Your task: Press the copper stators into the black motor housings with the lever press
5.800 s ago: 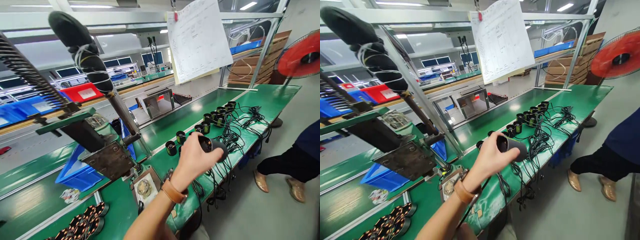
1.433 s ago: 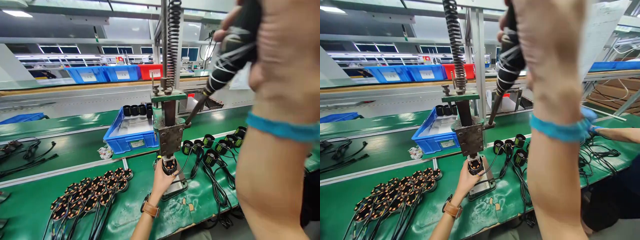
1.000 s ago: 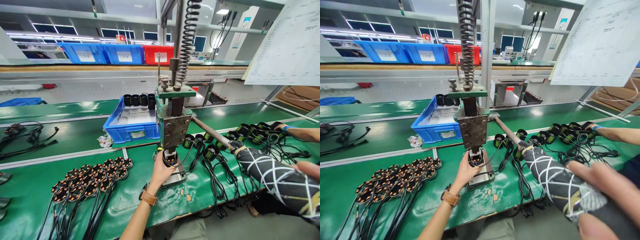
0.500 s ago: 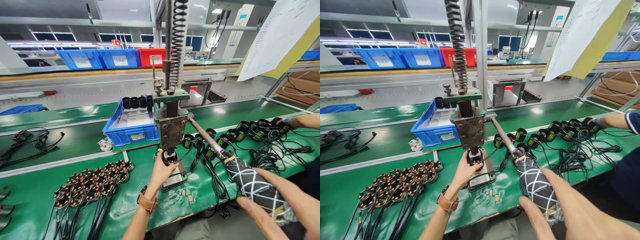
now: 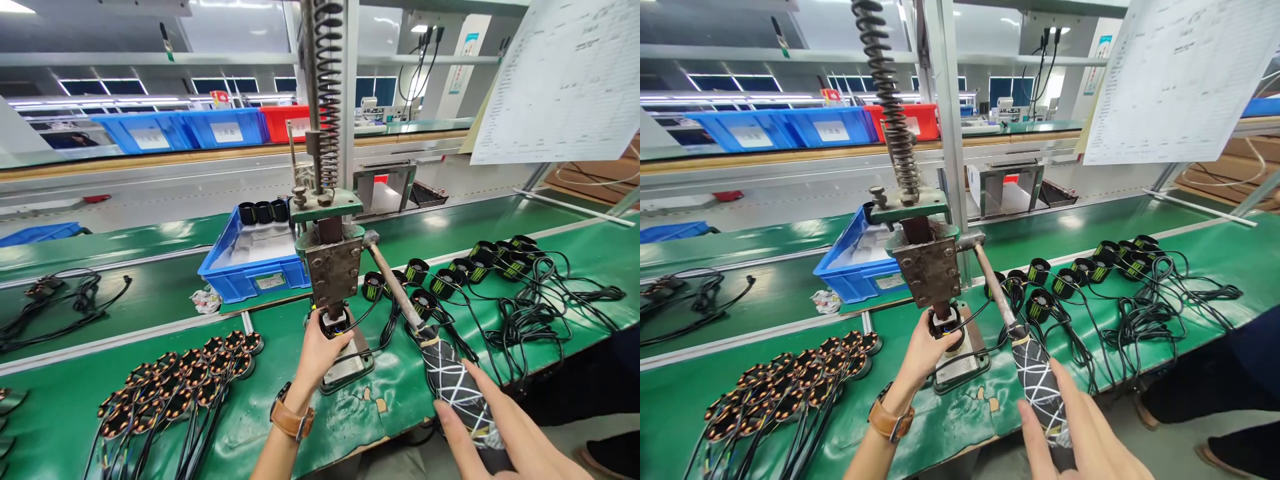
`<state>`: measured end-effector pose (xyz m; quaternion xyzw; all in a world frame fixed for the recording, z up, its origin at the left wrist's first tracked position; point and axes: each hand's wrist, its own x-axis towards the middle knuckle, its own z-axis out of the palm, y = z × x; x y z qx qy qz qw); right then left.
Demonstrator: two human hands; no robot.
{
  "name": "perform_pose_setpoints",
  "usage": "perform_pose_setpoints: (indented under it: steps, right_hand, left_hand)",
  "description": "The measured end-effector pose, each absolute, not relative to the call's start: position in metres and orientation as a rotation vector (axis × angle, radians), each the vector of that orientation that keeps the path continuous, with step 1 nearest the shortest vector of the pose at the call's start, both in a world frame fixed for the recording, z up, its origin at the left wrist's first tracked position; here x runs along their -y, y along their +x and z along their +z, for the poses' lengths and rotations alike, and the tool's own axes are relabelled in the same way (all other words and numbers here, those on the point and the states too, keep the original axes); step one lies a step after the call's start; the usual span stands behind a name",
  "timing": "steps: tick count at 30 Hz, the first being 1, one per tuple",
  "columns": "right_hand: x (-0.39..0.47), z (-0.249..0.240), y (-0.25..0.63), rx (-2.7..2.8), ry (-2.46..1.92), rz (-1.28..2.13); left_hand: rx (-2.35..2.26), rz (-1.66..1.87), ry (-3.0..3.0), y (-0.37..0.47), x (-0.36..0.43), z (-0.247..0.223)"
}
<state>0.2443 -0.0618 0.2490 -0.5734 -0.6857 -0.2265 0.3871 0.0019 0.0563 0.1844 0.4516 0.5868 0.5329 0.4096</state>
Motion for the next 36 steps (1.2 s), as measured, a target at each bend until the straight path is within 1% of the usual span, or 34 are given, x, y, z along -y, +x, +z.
perform_pose_setpoints:
  steps: [5, 10, 19, 27, 31, 34, 36]
  right_hand:
    - [0.061, 0.237, 0.242, 1.715, -1.420, -0.390]
    - [0.061, 0.235, 0.240, 1.694, -1.395, -0.392]
    - [0.058, 0.237, 0.238, 1.724, -1.287, -0.272]
    - [0.054, 0.240, 0.233, 1.692, -1.290, -0.267]
    - [0.054, 0.237, 0.235, 1.697, -1.313, -0.281]
    - [0.062, 0.258, 0.243, 1.759, -1.372, -0.317]
    - [0.067, 0.295, 0.249, 1.810, -1.394, -0.376]
  left_hand:
    - [-1.498, 1.355, 1.138, 0.002, -0.056, 0.186]
    - [-1.481, 1.342, 1.143, 0.001, -0.056, 0.183]
    - [-1.509, 1.281, 1.209, -0.004, -0.056, 0.179]
    - [-1.629, 1.267, 1.289, -0.009, -0.063, 0.162]
    - [-1.670, 1.257, 1.335, -0.006, -0.063, 0.163]
    - [-1.741, 1.215, 1.369, -0.002, -0.063, 0.171]
    - [-1.788, 1.189, 1.389, 0.000, -0.063, 0.178]
